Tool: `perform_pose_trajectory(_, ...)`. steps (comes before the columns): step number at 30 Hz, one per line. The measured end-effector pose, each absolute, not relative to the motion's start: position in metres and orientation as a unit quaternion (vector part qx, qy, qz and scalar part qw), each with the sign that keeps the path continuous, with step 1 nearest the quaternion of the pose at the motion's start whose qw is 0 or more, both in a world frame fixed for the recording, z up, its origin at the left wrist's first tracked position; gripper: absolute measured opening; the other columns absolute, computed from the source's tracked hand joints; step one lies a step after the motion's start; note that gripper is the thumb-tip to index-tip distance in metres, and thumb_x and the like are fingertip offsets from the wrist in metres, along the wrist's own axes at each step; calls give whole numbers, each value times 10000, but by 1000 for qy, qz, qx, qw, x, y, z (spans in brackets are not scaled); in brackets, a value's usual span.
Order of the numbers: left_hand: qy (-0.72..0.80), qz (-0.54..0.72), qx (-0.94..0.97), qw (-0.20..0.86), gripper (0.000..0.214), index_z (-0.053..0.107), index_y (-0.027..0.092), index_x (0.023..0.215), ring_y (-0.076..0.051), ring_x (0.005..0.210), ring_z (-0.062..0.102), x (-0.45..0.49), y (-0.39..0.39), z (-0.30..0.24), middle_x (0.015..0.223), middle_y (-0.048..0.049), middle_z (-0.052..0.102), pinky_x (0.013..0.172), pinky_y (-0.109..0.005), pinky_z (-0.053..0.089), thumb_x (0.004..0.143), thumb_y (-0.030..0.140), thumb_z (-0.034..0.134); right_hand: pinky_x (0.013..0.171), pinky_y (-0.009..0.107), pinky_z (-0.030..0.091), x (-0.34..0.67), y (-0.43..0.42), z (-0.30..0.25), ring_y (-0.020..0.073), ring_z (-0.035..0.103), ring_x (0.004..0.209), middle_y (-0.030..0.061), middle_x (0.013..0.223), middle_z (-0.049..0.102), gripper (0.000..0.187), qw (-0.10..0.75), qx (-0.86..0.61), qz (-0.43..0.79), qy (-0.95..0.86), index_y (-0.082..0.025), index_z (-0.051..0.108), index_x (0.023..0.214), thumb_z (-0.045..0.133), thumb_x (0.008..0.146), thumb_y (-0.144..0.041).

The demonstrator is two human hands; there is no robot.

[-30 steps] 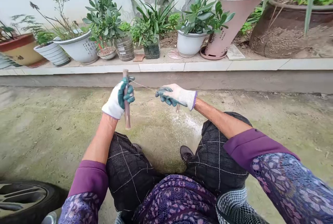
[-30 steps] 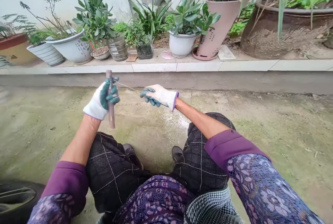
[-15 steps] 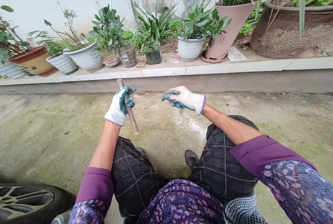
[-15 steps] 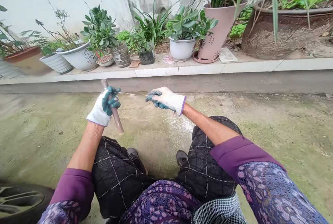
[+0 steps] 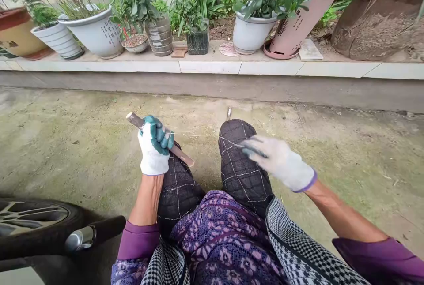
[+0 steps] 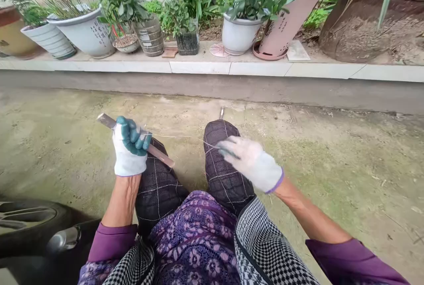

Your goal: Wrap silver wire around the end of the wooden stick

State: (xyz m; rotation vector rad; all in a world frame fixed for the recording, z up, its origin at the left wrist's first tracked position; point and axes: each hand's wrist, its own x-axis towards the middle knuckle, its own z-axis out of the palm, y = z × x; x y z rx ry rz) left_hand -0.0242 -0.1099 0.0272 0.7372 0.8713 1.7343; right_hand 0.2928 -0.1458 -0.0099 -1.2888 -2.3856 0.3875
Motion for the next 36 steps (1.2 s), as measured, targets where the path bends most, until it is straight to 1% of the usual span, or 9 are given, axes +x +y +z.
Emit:
perform_pose_trajectory(4,354,721,299,515,434,428,214,647,-40,308,245,-7,-128,21,448,116,289,314,-206,216,765,426,788,922,410,560,302,-177,-26,260,698,1071,109,1186,744,340,235,-431,354,-796,-215,736,1157,570,939,-416)
perform_pose_trajectory(8,341,723,329,504,444,429,209,616,-42,306,265,2,-143,37,438,110,296,315,-196,245,746,394,811,555,262,536,296,-157,-4,176,699,728,95,993,771,372,340,-523,484,-614,-187,722,1145,571,919,-441)
perform_pose_trajectory(11,332,721,365,487,442,444,207,597,-40,303,256,3,-152,49,439,105,304,305,-194,255,738,412,810,412,207,428,280,-133,8,121,628,561,73,919,767,400,285,-460,575,-613,-165,712,1170,650,836,-376)
perform_pose_trajectory(14,333,728,389,455,416,463,209,589,-39,307,272,0,-156,58,465,94,351,298,-198,266,720,400,809,623,250,566,261,-120,5,181,716,778,75,979,780,415,139,-331,607,-709,-161,740,1129,717,721,-232)
perform_pose_trajectory(18,329,731,414,432,368,477,214,592,-48,308,307,-9,-155,67,464,88,373,294,-198,282,724,352,791,872,320,580,244,-112,0,217,716,986,97,1133,762,438,202,-342,552,-733,-164,735,1133,719,695,-172)
perform_pose_trajectory(22,302,726,443,431,365,457,207,579,-45,299,311,-12,-143,75,436,94,344,297,-180,296,713,297,785,444,190,512,226,-102,17,118,671,577,87,991,779,662,192,-321,672,-639,-177,571,1388,761,769,-312)
perform_pose_trajectory(25,284,712,459,450,362,454,203,570,-49,308,330,-10,-130,82,441,86,356,301,-181,318,700,287,781,333,177,428,205,-93,34,104,629,474,91,932,778,718,186,-261,748,-582,-158,531,1406,771,775,-401)
perform_pose_trajectory(30,284,700,466,460,369,449,202,577,-48,310,319,-9,-103,89,451,89,354,289,-191,332,683,327,779,370,203,469,183,-65,60,151,673,583,92,826,747,359,324,-299,665,-603,-120,688,970,761,748,-393)
perform_pose_trajectory(36,327,667,416,524,249,566,189,736,-40,315,260,-13,-54,82,449,122,313,289,-176,295,711,345,758,523,232,524,186,-22,90,139,644,708,42,841,706,190,468,-363,396,-702,-160,712,909,667,813,-317)
